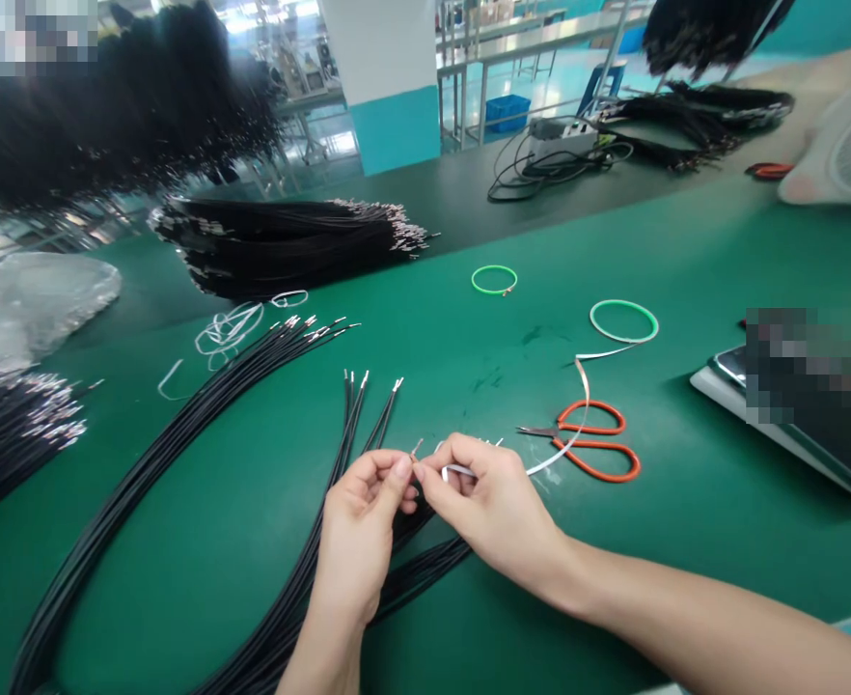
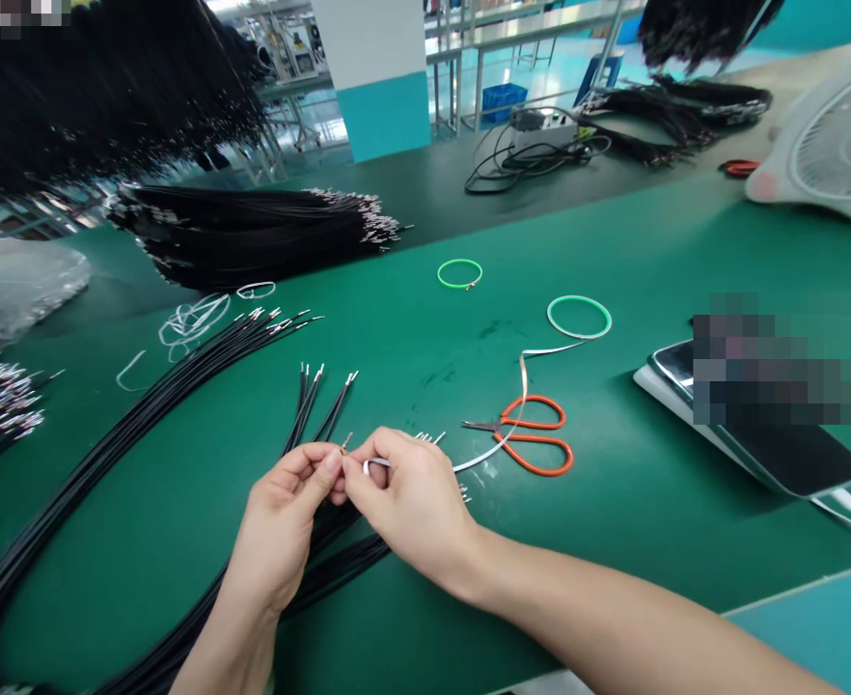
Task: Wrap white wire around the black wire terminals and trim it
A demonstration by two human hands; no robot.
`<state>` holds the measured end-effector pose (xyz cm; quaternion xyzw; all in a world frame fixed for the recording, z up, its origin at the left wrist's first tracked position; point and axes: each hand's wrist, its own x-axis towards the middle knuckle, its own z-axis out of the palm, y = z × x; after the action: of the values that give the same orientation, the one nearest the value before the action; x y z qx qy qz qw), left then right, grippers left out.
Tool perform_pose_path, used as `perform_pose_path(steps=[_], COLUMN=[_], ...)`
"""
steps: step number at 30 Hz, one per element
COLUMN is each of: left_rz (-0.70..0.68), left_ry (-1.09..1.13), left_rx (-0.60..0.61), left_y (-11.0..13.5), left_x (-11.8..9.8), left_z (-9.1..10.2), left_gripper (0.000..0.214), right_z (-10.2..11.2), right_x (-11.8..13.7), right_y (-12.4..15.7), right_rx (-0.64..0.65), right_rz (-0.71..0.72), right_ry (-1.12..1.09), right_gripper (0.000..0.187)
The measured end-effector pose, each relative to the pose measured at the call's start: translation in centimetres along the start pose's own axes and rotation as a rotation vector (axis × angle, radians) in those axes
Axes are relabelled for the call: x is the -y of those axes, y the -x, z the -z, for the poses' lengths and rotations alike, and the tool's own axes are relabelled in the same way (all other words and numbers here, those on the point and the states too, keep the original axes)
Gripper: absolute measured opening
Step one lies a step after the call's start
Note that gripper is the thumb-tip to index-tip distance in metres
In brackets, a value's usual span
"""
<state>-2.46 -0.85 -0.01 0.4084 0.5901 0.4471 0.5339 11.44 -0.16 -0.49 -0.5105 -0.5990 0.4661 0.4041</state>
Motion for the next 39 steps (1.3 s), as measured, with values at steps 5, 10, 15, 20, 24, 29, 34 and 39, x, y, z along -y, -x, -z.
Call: perform_pose_path(steps=[5, 10, 15, 20, 24, 29, 34, 39], left_rz=[0.012, 0.005, -0.017, -0.019, -0.035, -0.064, -0.236, -0.318], left_ry=[0.014, -0.005, 0.024, 0.026, 0.021, -0.041, -0.177, -0.323], left_rx=[0.009, 0.031, -0.033, -0.024, -0.015, -0.109, -0.151, -0.228], left_y=[0.2, 0.2, 0.3, 0.3, 0.2, 0.2, 0.4, 0.7], left_x=[-0.2, -0.3, -0.5, -0.6, -0.7, -0.5, -0.1, 0.1], left_z=[0.1, 0.2, 0.3, 0.3, 0.3, -0.1, -0.6, -0.8], left_gripper=[0.029, 0.027, 0.027, 0.028, 0.025, 0.026, 0.021, 0.023], right_z=[0.2, 0.4, 0.7, 0.7, 0.7, 0.8, 0.7, 0.7], right_x=[0.3, 0.4, 0.8, 1.0, 0.9, 0.8, 0.8, 0.7], right_y=[0.1, 0.0, 0.0, 0.1, 0.1, 0.1, 0.3, 0.2], right_rx=[-0.004, -0.002, 0.002, 0.02, -0.004, 0.01, 0.027, 0.025], right_rz=[0.037, 0.005, -0.031, -0.058, -0.06, -0.07, -0.097, -0.112], right_ry=[0.027, 0.021, -0.053, -0.178, -0.236, -0.281, -0.258, -0.302], right_gripper=[0.022, 0.019, 0.021, 0.022, 0.022, 0.022, 0.024, 0.024])
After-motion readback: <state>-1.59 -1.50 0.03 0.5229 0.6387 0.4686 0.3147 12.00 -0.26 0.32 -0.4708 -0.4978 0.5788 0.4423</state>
